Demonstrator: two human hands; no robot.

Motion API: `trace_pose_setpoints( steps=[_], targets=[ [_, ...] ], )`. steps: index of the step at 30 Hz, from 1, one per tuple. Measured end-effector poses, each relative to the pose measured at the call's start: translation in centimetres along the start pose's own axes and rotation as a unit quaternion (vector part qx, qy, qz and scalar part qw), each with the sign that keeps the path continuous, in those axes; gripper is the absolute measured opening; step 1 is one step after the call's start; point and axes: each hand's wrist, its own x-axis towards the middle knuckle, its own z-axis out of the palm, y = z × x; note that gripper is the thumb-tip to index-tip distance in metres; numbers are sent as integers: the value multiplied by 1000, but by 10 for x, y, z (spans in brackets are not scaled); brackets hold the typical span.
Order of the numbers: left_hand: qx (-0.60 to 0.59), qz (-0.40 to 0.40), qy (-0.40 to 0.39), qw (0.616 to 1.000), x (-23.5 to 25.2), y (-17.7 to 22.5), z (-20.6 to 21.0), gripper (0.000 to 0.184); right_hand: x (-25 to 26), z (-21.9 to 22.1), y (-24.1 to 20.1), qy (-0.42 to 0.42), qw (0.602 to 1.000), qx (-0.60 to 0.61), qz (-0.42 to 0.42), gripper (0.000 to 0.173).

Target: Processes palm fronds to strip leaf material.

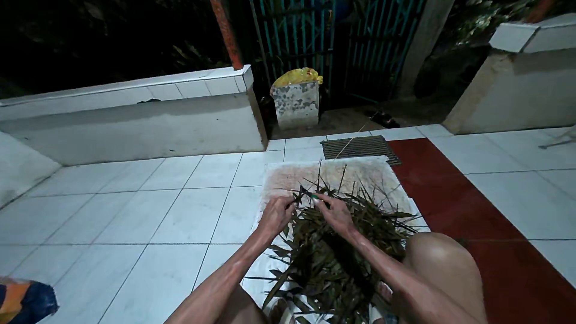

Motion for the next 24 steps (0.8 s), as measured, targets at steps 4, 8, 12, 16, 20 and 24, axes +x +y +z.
trace_pose_setpoints(
  steps=[4, 8, 12, 16, 20, 24],
  targets=[
    [15, -12, -13, 1000, -1, -1, 0, 34, 8, -1, 5, 7, 999, 0, 31, 41],
    [20, -22, -28, 999, -4, 0, 4, 33, 18, -8, 20, 28, 997, 3, 73, 41],
    [25, -24, -25, 999, -6, -1, 1, 33, 22, -24, 29, 89, 991, 13, 99, 41],
    [74, -18, -6, 997, -8, 0, -2, 32, 11, -22, 18, 47, 998, 37, 38, 40],
    [130, -16, -8, 991, -9, 12, -2, 34, -2, -13, 5, -38, 999, 31, -2, 41],
    [151, -17, -8, 988, -9, 19, -3, 33, 4, -15, 8, -43, 999, 13, 18, 41]
  ],
)
